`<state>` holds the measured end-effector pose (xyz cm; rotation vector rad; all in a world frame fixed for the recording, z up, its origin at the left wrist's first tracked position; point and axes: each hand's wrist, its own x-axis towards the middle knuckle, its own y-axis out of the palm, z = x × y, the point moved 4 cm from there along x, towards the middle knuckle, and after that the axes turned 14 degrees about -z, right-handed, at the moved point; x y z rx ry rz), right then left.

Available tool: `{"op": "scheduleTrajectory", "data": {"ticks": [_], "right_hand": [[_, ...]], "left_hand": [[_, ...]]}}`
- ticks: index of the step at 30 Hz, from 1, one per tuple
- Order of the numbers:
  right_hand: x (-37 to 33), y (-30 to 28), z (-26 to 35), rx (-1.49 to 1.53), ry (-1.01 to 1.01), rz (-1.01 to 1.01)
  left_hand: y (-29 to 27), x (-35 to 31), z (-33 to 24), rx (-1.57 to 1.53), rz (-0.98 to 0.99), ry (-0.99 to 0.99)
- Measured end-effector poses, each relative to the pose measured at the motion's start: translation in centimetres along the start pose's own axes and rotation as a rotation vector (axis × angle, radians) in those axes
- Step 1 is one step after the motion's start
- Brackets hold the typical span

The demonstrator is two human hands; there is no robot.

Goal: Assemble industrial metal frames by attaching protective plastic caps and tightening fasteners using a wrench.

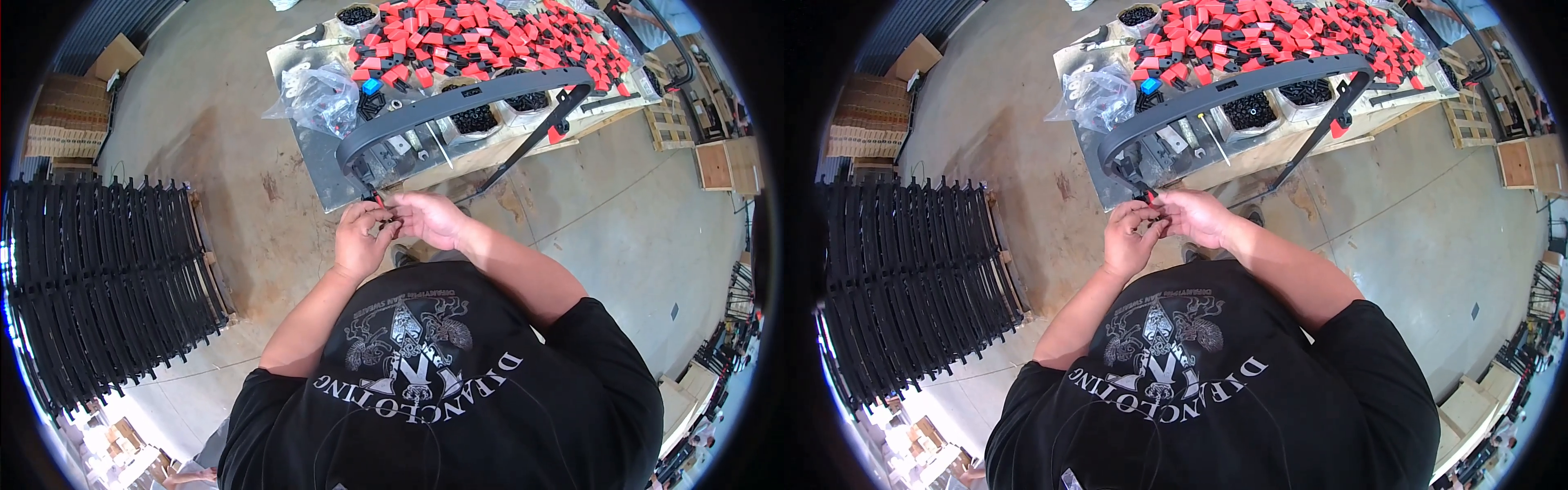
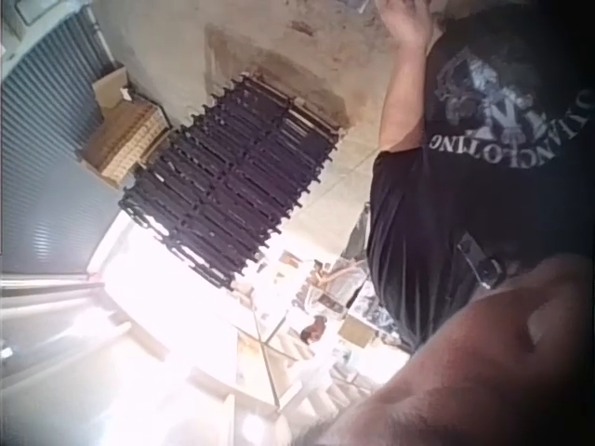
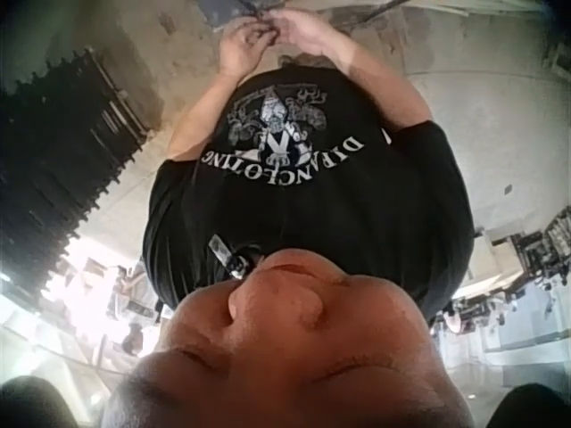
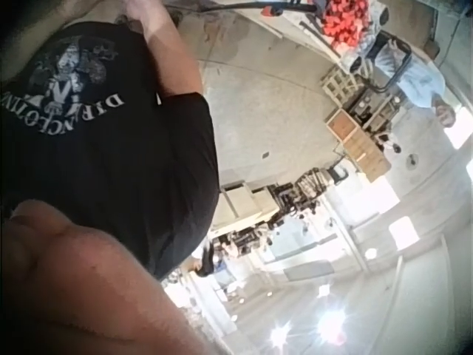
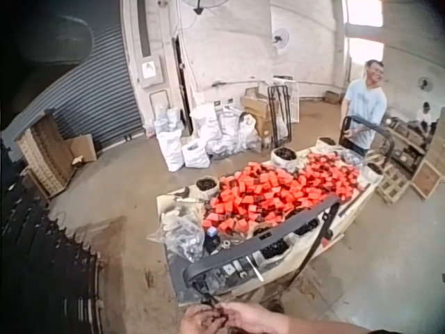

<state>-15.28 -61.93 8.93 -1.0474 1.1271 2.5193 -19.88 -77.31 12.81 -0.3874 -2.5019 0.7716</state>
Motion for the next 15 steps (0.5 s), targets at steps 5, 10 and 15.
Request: {"op": "scheduleTrajectory", "data": {"ticks": [5, 10, 15], "right_hand": [[1.1, -1.6, -0.3, -0.210, -0.030, 0.001], [1.0, -1.5, 0.2, -0.111, 0.150, 0.186], [0.8, -0.9, 1.1, -0.163, 0.164, 0.194]], "left_hand": [[-0.3, 0.4, 0.2, -0.035, -0.005, 0.027], [0.3, -0.3, 1.4, -0.375, 0.079, -0.266], [0.4, -0.1, 2.1, -0.407, 0.083, -0.229]]}}
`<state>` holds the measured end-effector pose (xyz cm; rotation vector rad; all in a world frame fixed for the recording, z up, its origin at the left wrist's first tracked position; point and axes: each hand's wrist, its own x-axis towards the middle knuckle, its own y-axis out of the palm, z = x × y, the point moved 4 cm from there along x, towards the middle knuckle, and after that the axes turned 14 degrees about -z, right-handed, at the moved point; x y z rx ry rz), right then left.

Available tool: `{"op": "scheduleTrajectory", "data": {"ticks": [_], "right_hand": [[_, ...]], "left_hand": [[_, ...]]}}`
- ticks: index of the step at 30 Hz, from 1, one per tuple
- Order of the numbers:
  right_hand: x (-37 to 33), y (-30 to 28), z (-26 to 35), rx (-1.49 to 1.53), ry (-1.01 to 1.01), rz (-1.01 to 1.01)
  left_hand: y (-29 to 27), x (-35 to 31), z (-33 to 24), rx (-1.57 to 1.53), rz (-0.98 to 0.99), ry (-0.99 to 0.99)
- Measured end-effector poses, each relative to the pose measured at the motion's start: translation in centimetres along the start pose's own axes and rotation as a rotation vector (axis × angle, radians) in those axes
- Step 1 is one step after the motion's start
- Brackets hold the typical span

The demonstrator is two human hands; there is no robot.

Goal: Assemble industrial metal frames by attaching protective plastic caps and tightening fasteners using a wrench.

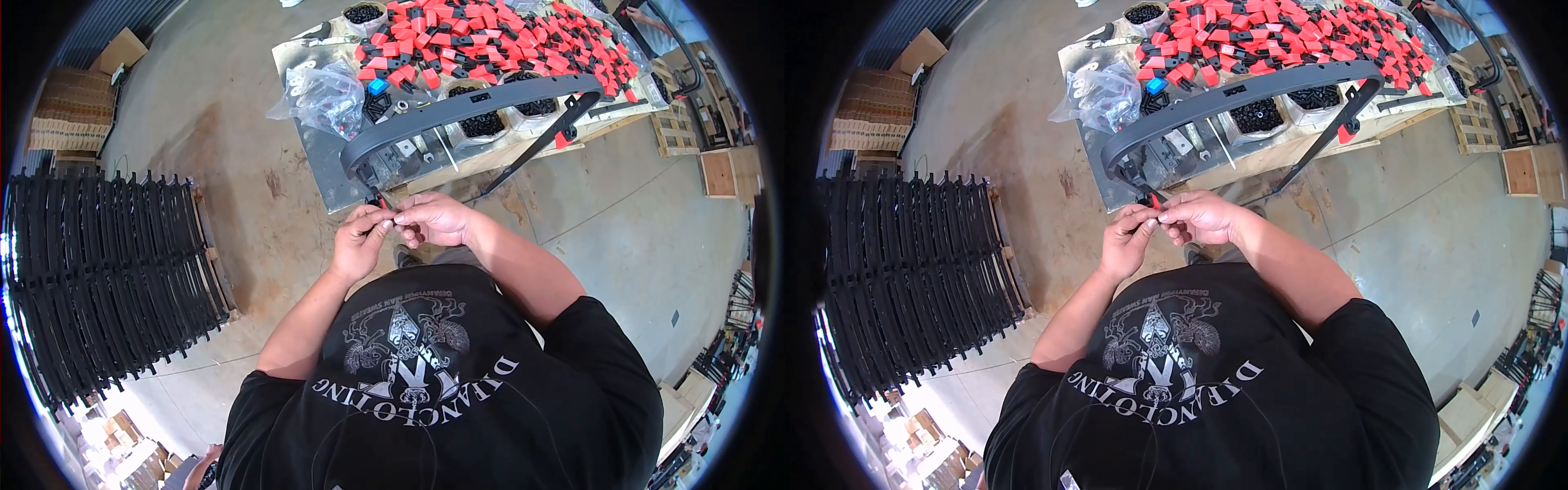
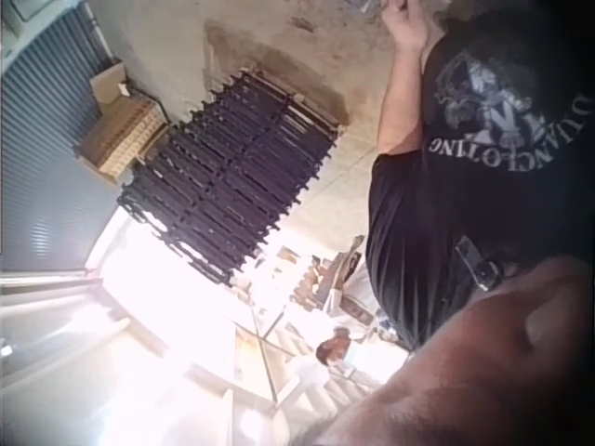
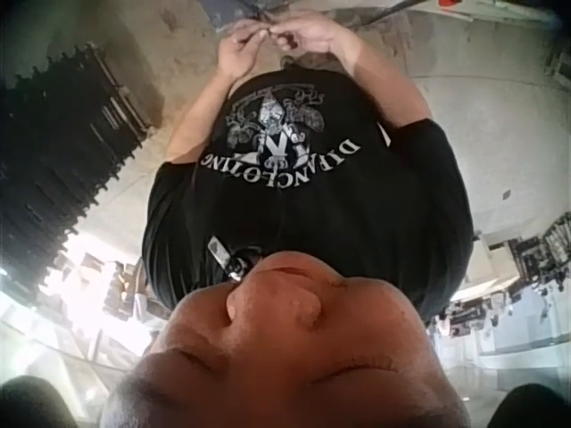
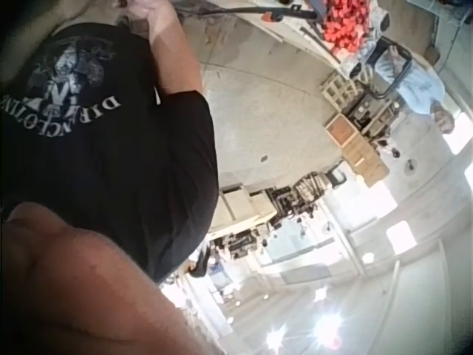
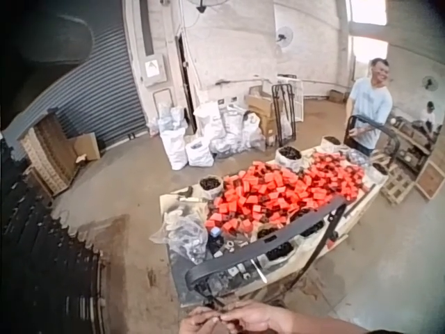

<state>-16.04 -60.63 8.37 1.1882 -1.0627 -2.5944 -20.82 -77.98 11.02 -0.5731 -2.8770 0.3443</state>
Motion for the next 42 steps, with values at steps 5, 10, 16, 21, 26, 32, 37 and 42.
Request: {"op": "scheduleTrajectory", "data": {"ticks": [5, 10, 16, 21, 26, 32, 37, 42], "right_hand": [[1.1, 0.0, -0.1, -0.085, -0.034, -0.032], [3.6, -1.3, 1.1, -0.428, -0.352, -0.302], [6.3, -1.1, 0.6, -0.419, -0.446, -0.396], [6.3, -1.1, 0.7, -0.514, -0.469, -0.410], [6.1, -0.9, 1.4, -0.611, -0.392, -0.399], [6.7, -1.4, 0.8, -0.523, -0.639, -0.327], [5.8, -0.3, 1.9, -0.769, -0.339, -0.411], [6.4, 0.1, 2.2, -0.935, -0.432, -0.610]], "left_hand": [[-0.1, -0.8, 2.4, -0.036, -0.143, -0.228], [-2.0, 0.9, 2.3, 0.390, -0.254, -0.264], [-0.9, 2.5, 2.0, 0.700, 0.060, -0.186], [-0.4, 2.9, 1.4, 0.857, 0.166, -0.220], [-0.6, 3.4, 1.3, 0.862, 0.217, -0.188], [-0.6, 3.5, 1.4, 0.868, 0.230, -0.189], [-0.6, 3.5, 1.5, 0.858, 0.230, -0.187], [-0.6, 3.5, 1.6, 0.856, 0.238, -0.188]]}}
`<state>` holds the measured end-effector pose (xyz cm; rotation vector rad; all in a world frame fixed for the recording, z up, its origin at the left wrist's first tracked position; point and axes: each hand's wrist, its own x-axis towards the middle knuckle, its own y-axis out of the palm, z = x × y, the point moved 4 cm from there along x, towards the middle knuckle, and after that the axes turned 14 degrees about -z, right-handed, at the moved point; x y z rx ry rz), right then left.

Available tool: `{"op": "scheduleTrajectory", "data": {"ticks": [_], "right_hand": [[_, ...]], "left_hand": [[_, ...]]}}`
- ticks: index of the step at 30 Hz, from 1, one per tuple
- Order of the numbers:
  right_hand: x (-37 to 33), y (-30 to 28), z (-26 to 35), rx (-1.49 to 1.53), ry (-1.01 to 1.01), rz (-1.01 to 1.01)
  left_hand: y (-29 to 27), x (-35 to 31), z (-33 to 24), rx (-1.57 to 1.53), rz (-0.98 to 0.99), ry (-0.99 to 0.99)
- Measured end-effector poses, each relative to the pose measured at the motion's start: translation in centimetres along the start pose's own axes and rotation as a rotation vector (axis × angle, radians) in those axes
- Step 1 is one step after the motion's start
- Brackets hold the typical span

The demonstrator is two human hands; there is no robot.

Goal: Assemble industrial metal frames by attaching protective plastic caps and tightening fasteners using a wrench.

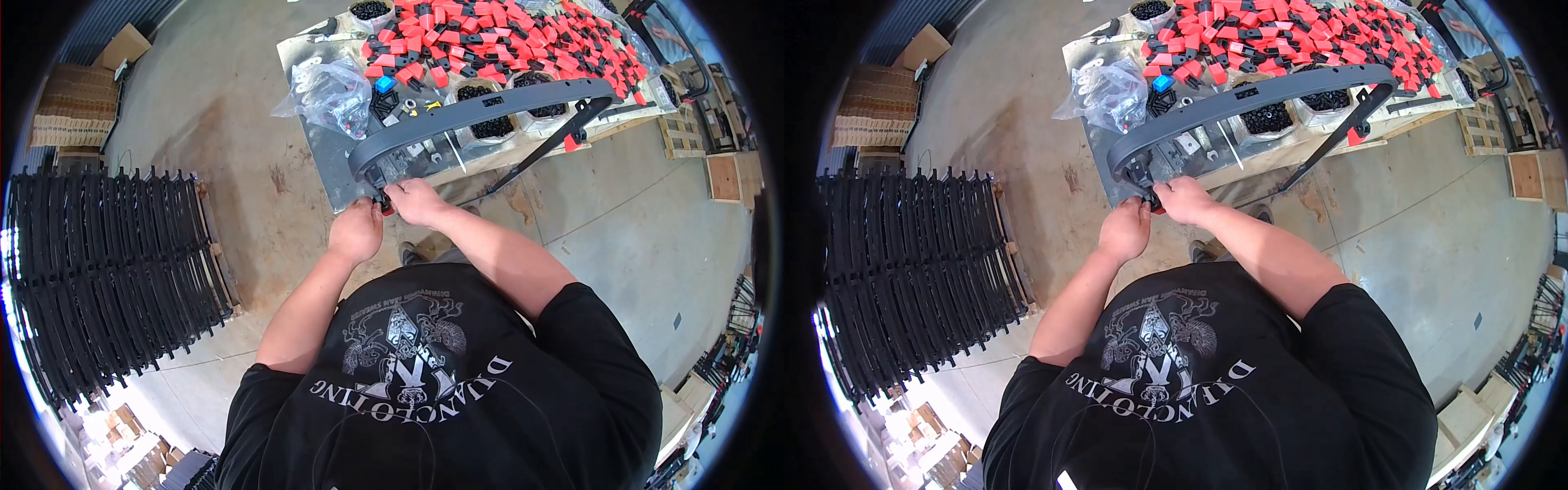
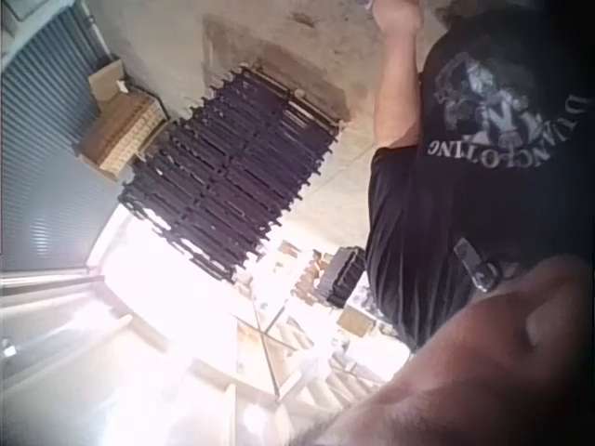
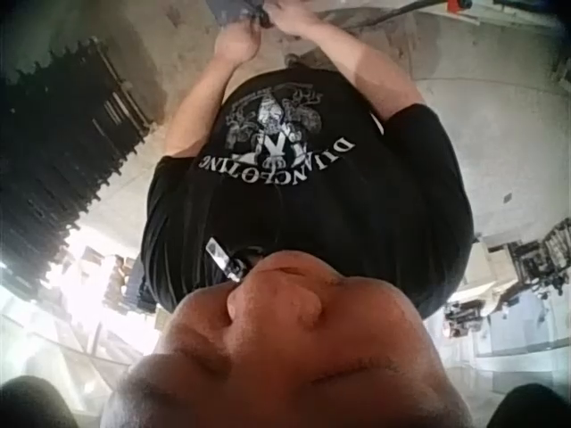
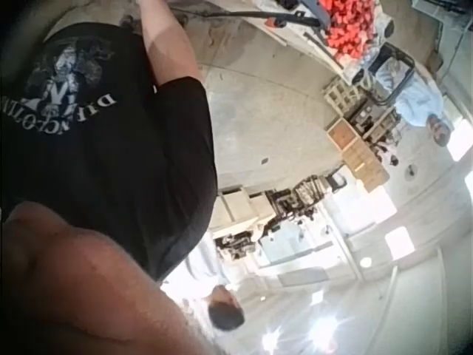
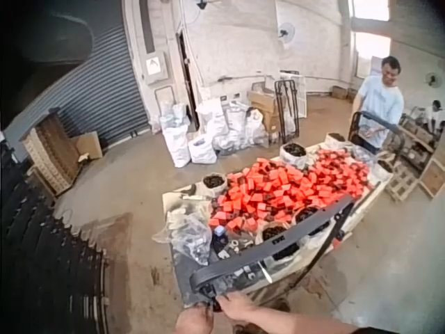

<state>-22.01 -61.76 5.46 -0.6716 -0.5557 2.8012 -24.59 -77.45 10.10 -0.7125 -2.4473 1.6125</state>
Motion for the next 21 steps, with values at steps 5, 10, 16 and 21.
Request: {"op": "scheduleTrajectory", "data": {"ticks": [5, 10, 16, 21], "right_hand": [[-0.2, 0.9, -0.9, 0.175, -0.189, -0.137], [-0.5, 1.0, -0.3, 0.002, -0.126, -0.209], [-0.1, 0.9, -0.4, -0.083, -0.099, -0.149], [-0.5, 1.3, -0.4, -0.057, -0.177, -0.165]], "left_hand": [[0.0, -0.1, -0.1, -0.028, -0.022, -0.014], [-0.2, 0.0, -0.2, -0.015, -0.009, -0.011], [-0.5, 0.0, -0.6, 0.002, 0.008, -0.014], [0.1, -0.2, -0.1, 0.012, 0.005, -0.041]]}}
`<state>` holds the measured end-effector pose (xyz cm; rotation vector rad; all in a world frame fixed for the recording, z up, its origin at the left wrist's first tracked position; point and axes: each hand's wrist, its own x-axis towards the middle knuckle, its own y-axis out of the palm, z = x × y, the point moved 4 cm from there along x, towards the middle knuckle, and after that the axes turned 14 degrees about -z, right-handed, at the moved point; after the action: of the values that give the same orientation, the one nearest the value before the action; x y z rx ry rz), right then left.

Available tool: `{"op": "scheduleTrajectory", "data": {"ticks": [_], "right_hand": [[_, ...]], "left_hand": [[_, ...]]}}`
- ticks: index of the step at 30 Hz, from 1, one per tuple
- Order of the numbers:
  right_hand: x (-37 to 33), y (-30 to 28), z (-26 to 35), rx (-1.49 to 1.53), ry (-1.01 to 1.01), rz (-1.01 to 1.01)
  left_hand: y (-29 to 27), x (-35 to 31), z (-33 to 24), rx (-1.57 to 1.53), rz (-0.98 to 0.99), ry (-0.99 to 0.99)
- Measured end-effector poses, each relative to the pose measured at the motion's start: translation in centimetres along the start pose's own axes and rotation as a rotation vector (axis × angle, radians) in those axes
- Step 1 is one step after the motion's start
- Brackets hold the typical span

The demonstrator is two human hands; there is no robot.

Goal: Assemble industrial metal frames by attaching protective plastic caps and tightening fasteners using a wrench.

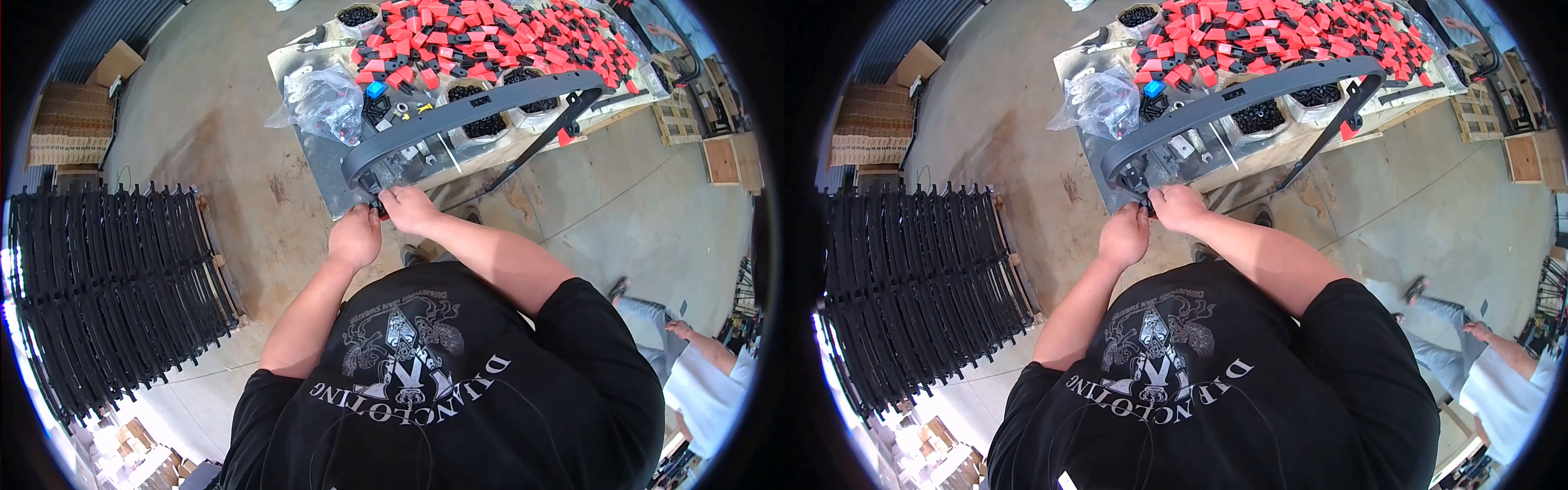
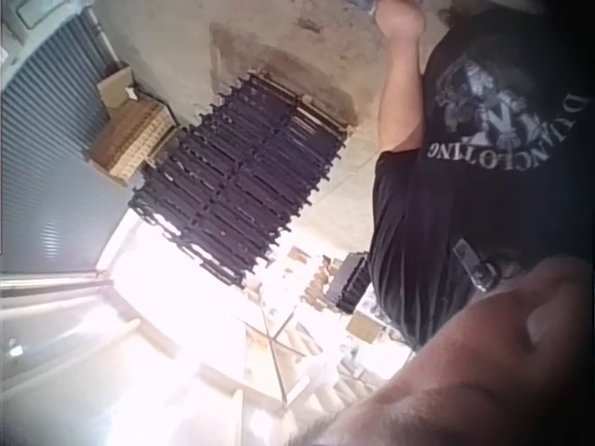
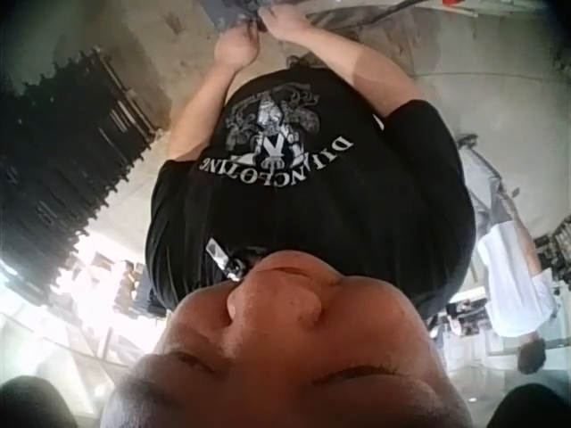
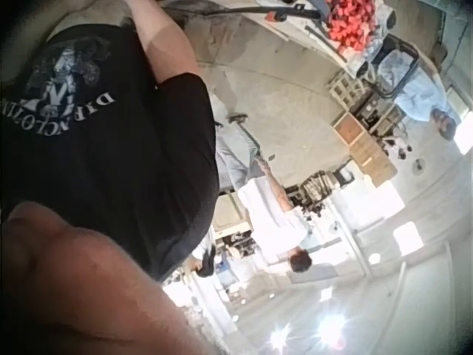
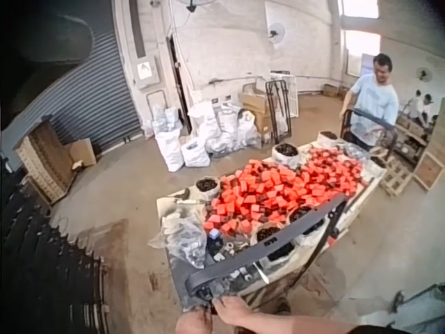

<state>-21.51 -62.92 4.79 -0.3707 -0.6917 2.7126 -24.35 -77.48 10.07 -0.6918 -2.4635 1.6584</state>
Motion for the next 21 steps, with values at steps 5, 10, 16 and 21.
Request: {"op": "scheduleTrajectory", "data": {"ticks": [5, 10, 16, 21], "right_hand": [[-1.2, 0.4, -0.2, 0.110, 0.054, -0.050], [-0.6, 1.1, -0.3, 0.009, 0.048, -0.068], [4.5, -2.2, -0.4, -0.323, -0.046, -0.314], [15.0, -4.0, -10.5, -0.725, 0.083, -0.215]], "left_hand": [[0.0, 0.0, -0.5, 0.018, -0.001, 0.030], [0.2, 0.3, -0.4, 0.014, -0.033, 0.053], [0.5, 0.3, 0.4, 0.018, -0.048, 0.059], [0.5, 1.0, -1.4, -0.004, -0.008, 0.039]]}}
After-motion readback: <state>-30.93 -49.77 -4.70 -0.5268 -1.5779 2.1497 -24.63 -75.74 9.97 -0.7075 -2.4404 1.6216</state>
